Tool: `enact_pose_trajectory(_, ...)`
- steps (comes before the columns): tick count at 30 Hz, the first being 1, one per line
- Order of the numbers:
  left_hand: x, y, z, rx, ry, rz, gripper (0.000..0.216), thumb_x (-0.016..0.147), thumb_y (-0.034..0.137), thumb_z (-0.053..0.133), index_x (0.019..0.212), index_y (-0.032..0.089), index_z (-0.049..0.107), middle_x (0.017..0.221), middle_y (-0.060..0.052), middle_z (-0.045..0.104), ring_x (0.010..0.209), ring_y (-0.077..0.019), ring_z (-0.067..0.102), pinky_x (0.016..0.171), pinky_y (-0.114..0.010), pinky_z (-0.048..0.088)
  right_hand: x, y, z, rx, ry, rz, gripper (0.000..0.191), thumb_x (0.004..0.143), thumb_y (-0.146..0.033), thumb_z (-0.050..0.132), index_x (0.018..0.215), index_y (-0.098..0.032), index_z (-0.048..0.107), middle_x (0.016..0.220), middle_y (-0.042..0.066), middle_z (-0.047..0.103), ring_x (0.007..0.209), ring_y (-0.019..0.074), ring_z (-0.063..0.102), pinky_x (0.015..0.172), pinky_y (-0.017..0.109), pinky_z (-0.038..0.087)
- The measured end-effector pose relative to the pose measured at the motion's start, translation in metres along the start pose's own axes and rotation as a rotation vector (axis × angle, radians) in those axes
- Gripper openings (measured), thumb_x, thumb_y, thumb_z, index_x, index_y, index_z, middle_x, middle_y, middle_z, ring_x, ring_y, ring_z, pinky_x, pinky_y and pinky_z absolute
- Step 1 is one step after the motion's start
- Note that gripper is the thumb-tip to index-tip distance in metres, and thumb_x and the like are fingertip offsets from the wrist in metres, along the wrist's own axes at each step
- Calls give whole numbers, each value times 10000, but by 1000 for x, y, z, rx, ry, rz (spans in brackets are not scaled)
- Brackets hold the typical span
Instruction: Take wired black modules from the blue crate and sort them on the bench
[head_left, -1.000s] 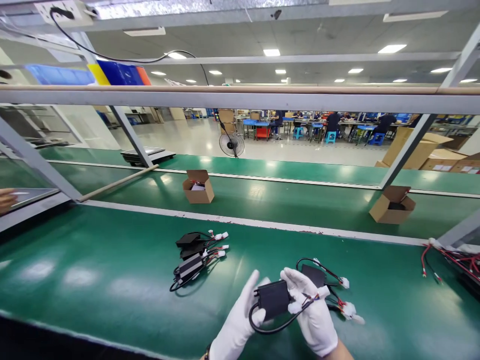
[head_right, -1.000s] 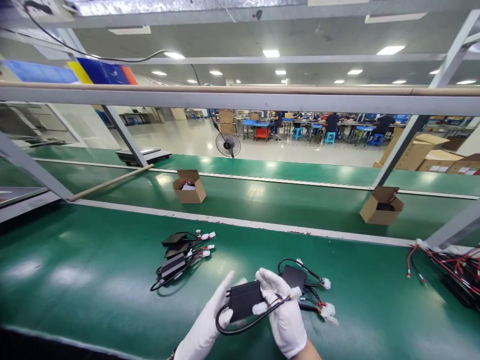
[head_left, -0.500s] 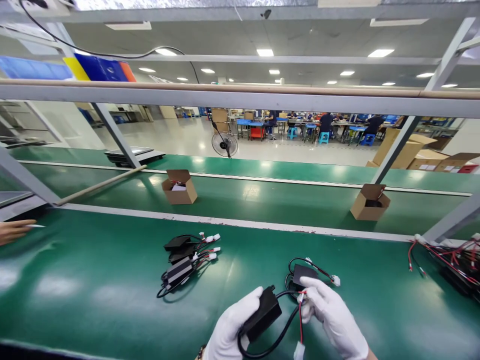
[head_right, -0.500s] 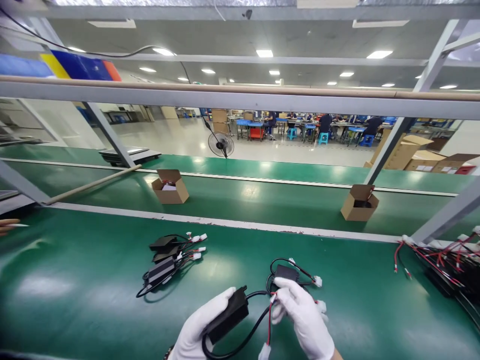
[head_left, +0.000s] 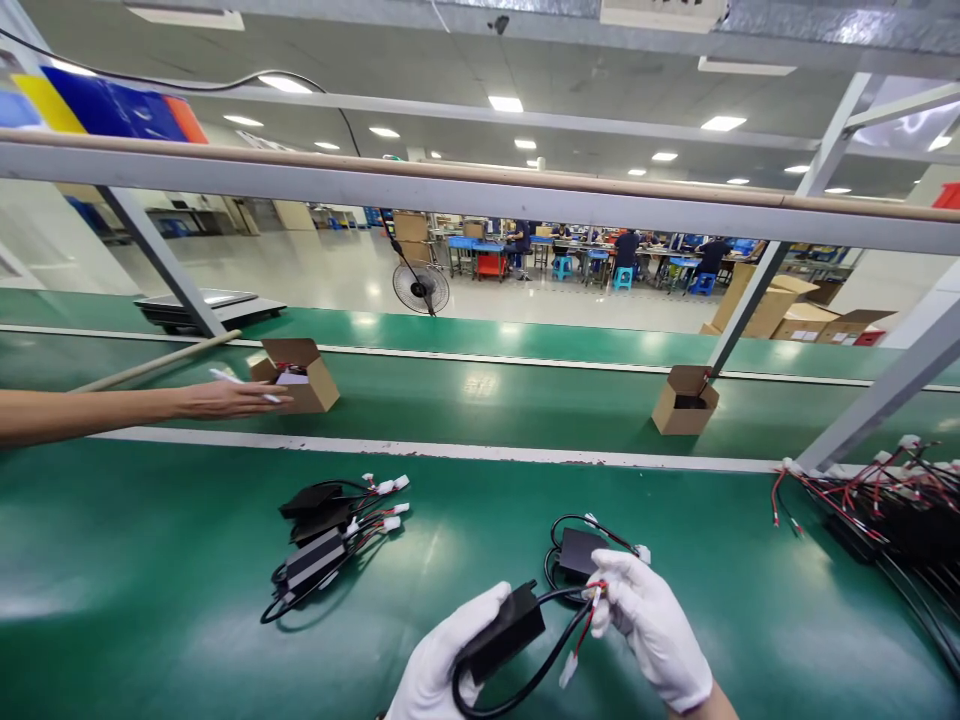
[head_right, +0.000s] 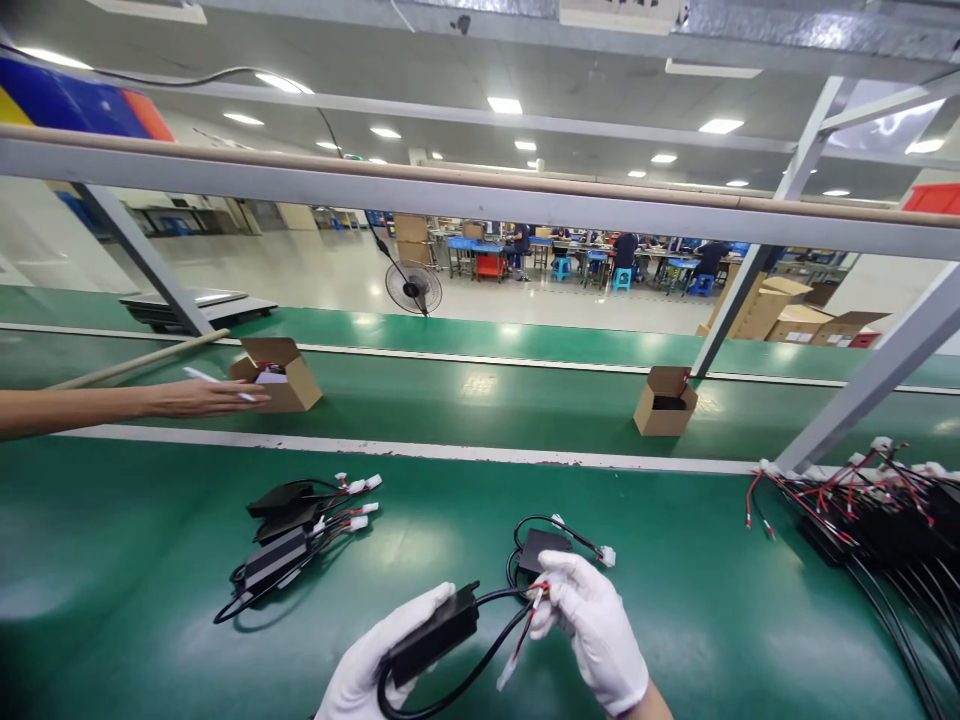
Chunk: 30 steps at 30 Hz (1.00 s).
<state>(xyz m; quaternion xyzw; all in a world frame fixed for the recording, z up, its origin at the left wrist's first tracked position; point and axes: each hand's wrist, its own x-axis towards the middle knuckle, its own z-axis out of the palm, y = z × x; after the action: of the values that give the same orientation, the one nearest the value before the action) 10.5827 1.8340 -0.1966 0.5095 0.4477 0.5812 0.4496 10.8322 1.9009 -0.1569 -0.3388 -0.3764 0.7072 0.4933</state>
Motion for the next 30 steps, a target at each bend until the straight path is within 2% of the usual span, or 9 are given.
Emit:
enact_pose_trajectory(5,21,28,30,-194,-18,-363,932,733,475,759,1469,213,252,1032,-126,717,762,-254,715,667,-351,595,1,-16,-4,-209,81,25,494,723,-605,739,930,-165,649,608,5,618,429,127,538,403,254,436)
enact_pose_trajectory(8,33,39,45,-344,-126,-527,801,701,533,757,1304,154,391,830,-99,709,561,-186,661,481,-258,518,-5,-29,-10,-476,248,-145,444,794,-621,652,868,-183,661,670,34,637,507,162,577,450,288,464)
enact_pose_trajectory(11,42,40,57,-496,-188,-608,578,702,473,756,1122,170,499,790,-81,700,506,-156,639,426,-216,479,-15,-41,-11,-846,344,-599,413,783,-522,717,1092,-253,664,1042,103,674,860,273,649,706,402,542)
enact_pose_trajectory(13,47,35,65,-585,-203,-657,513,702,427,753,1095,176,539,834,-78,707,462,-133,620,403,-209,472,-19,-44,-5,-1185,65,-881,515,722,-472,789,1179,-293,632,1163,109,647,999,324,615,861,484,505)
enact_pose_trajectory(16,52,17,75,-663,-260,-791,416,771,464,667,1040,151,614,723,-52,691,416,-125,596,366,-202,461,-15,-39,9,-1652,-425,-1048,418,810,-274,697,1216,-279,601,1119,106,678,1031,331,594,962,574,421)
enact_pose_trajectory(20,56,-10,85,-585,-467,-1094,710,831,717,351,792,76,653,486,-103,602,340,-191,570,268,-239,399,-6,-27,12,-1885,-509,-1152,439,841,-43,505,1238,-215,574,1024,102,702,896,270,607,968,592,404)
enact_pose_trajectory(22,60,-9,88,-469,-506,-1066,803,794,796,281,692,83,637,460,-115,582,310,-190,539,248,-250,366,-5,-28,4,-1859,-513,-1220,476,838,-26,482,1289,-167,538,969,110,705,844,252,610,940,542,438)
enact_pose_trajectory(27,98,22,97,-77,-330,-580,735,763,798,344,621,130,616,503,-55,572,394,-125,513,351,-221,338,12,-45,-15,-1934,-372,-1243,541,844,-31,463,1360,-194,475,1189,187,635,757,251,612,651,403,477)
enact_pose_trajectory(30,130,23,100,75,-391,-624,800,789,814,181,462,171,526,370,-41,456,301,-127,390,341,-266,249,36,-48,-20,-1984,-304,-1154,471,886,-105,482,1354,-156,458,1172,204,629,692,237,606,593,374,455)
